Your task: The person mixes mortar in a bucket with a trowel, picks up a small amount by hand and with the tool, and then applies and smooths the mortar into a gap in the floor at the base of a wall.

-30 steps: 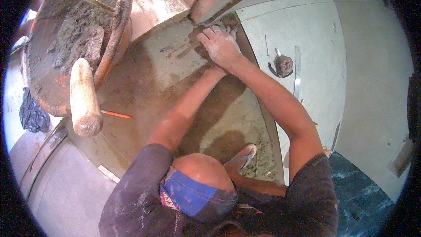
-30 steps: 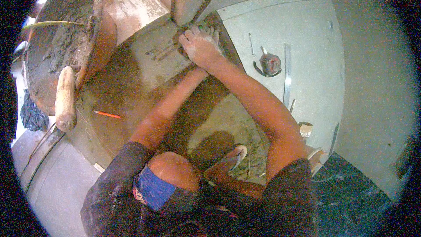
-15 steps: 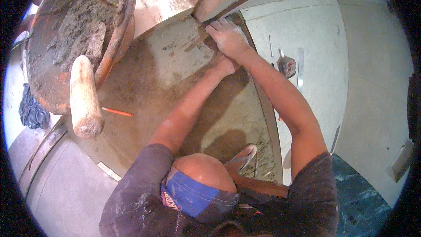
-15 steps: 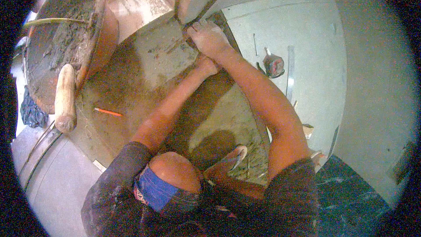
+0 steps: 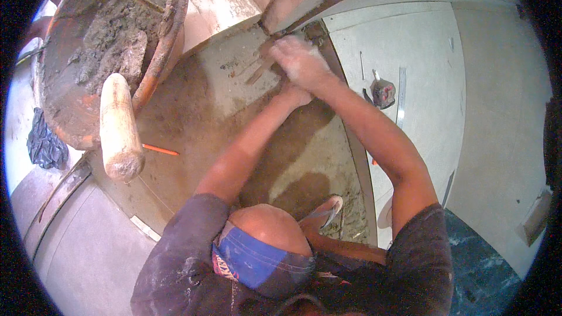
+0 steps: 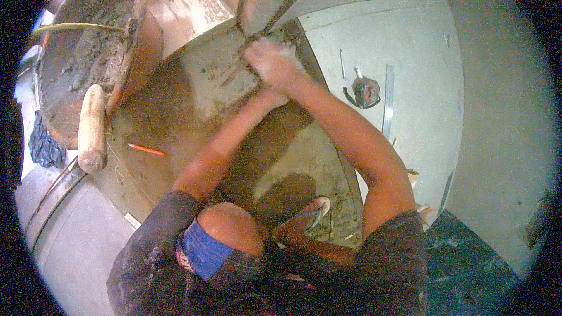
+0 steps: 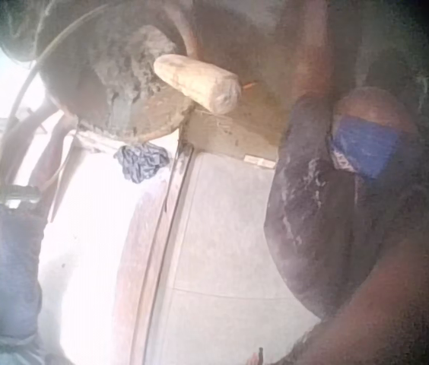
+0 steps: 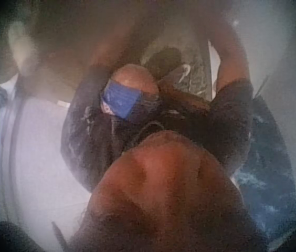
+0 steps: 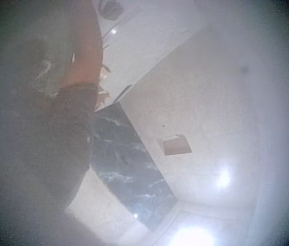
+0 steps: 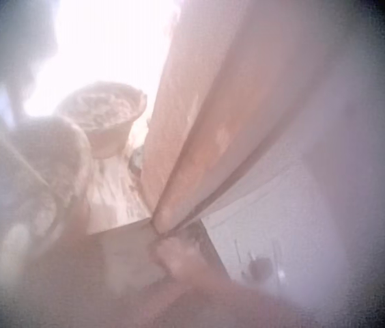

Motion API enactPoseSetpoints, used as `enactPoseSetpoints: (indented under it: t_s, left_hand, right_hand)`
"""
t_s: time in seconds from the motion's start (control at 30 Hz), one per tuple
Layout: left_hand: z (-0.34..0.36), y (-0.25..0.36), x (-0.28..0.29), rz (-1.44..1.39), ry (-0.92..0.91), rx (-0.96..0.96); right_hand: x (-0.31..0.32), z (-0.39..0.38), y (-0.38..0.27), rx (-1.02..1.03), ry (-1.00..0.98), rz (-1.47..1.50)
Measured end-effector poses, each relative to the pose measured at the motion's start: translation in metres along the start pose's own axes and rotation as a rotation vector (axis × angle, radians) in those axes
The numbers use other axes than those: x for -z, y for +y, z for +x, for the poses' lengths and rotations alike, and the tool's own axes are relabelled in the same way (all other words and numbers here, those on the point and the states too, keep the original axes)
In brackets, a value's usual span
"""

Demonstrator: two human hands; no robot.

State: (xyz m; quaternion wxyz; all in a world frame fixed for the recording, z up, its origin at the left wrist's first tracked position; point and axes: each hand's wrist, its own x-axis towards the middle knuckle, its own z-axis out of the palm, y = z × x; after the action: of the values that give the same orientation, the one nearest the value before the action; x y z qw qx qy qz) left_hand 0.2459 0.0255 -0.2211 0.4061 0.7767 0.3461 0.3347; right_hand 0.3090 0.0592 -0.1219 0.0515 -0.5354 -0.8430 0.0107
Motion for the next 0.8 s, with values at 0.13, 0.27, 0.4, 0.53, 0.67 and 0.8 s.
enactPoseSetpoints:
  t_s: [0.13,0.27,0.4,0.53,0.67,0.8]
  left_hand:
    - [-0.008,0.011,0.028,0.085,-0.289,0.181]
    - [-0.024,0.014,0.034,0.063,-0.316,0.265]
    - [-0.023,0.014,0.040,0.027,-0.166,0.099]
    - [-0.011,0.017,0.035,0.024,0.006,-0.032]
    - [-0.013,0.021,0.042,0.006,-0.168,0.167]
    - [-0.021,0.019,0.037,0.007,-0.071,0.063]
  right_hand:
    - [0.010,0.010,0.011,-0.167,-0.119,-0.075]
    - [-0.004,-0.006,0.006,0.105,0.090,0.001]
    - [0.003,0.003,0.011,-0.098,-0.133,-0.055]
    - [-0.001,-0.004,0.009,0.016,0.014,-0.061]
    - [0.007,0.006,0.007,-0.069,-0.088,-0.055]
    - [0.002,0.000,0.028,-0.043,-0.072,-0.061]
